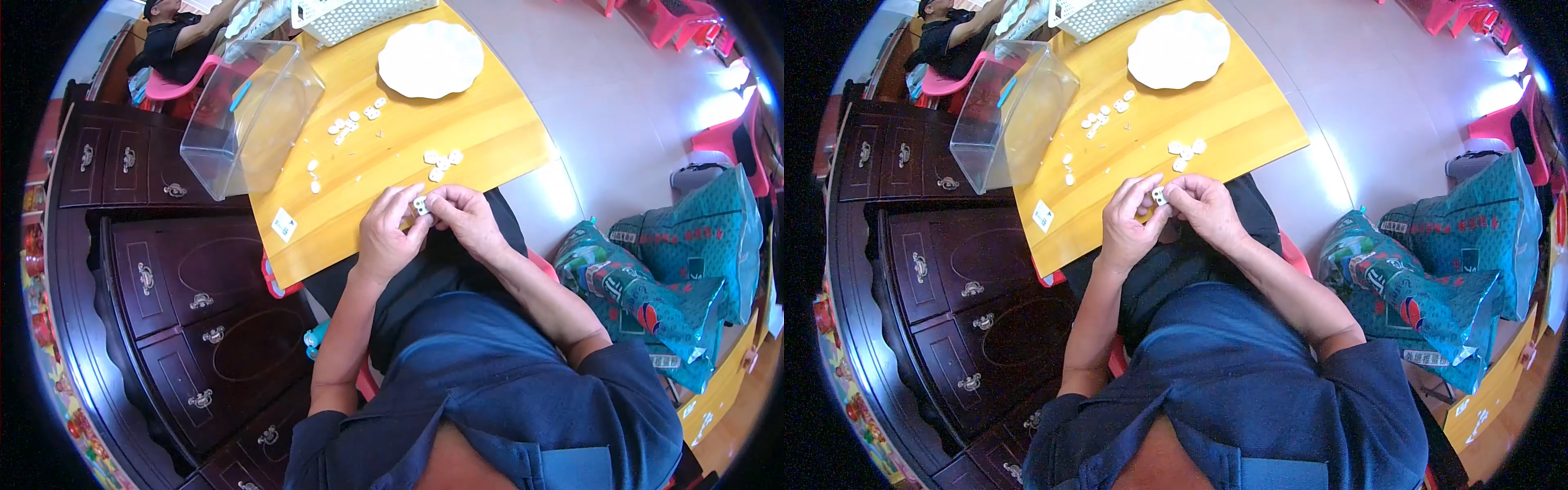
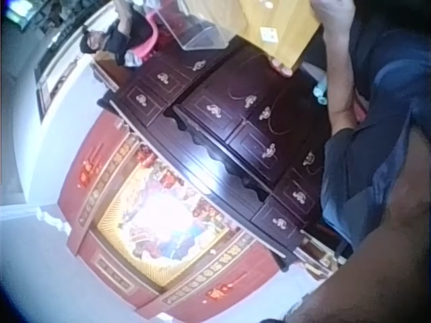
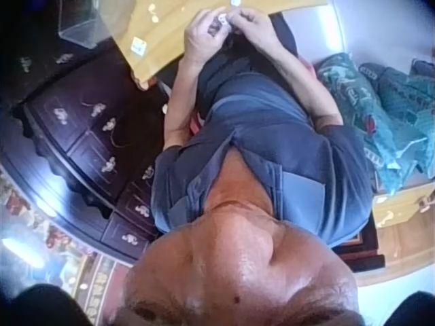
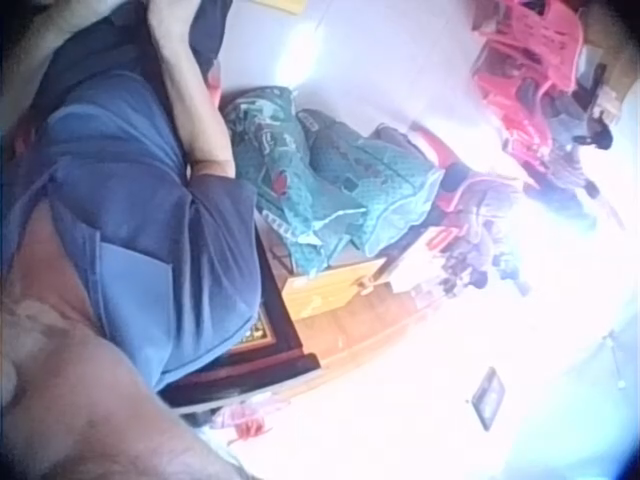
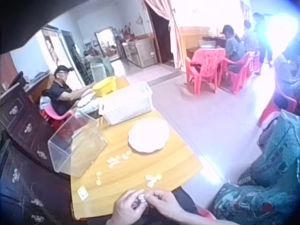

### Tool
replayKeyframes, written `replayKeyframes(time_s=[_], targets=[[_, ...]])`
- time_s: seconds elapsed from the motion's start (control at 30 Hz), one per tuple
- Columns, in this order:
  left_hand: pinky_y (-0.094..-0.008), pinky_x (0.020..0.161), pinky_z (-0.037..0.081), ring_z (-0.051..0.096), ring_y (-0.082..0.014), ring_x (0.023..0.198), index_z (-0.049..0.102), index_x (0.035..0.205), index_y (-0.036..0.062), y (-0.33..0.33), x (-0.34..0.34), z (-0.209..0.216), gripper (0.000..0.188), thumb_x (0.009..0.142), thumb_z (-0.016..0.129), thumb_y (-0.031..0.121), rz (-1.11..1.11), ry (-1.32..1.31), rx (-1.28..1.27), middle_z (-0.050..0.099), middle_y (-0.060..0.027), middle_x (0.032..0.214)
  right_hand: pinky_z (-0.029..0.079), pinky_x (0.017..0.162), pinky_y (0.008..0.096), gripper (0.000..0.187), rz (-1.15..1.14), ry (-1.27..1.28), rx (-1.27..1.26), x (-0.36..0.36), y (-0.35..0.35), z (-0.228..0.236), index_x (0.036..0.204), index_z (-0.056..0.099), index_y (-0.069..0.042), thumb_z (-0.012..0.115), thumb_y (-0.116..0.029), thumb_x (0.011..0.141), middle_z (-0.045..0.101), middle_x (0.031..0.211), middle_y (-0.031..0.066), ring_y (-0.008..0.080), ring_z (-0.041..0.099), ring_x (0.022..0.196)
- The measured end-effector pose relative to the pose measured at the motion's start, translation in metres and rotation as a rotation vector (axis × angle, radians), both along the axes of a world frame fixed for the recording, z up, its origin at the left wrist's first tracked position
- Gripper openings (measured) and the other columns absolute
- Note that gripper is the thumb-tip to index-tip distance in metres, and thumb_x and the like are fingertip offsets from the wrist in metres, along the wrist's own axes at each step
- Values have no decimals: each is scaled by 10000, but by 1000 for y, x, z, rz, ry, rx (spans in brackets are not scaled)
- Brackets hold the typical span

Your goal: Assembling small white plastic components at a table in a workshop setting.

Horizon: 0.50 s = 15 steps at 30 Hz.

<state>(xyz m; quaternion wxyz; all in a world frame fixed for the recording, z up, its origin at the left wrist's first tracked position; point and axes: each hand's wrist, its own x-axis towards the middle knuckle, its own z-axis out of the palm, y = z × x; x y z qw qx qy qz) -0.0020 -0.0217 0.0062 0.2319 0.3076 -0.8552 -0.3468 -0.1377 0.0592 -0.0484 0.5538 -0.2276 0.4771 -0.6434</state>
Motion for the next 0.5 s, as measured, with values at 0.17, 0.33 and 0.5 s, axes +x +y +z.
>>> replayKeyframes(time_s=[0.17,0.33,0.5], targets=[[-394,768,539,657,-322,899,665,1089,56,0,-1,-3,308,789,731,68,-9,-9,-109,657,-130,988,456,620,199,187,-11,-30,9,1,0,3,961,690,-32,632,-210,971,668,798,-12,39,565,682],[-392,753,532,655,-322,889,668,1067,59,-2,0,-7,291,786,740,77,-14,1,-111,659,-122,965,454,629,198,179,-10,-50,39,-1,2,7,952,695,-38,641,-208,960,666,790,-13,46,575,683],[-390,748,532,656,-322,872,671,1059,57,-3,-1,-9,279,788,736,75,-18,4,-124,661,-124,948,474,678,196,162,13,-55,33,-5,3,4,979,706,-67,627,-208,970,694,847,-7,56,615,750]])
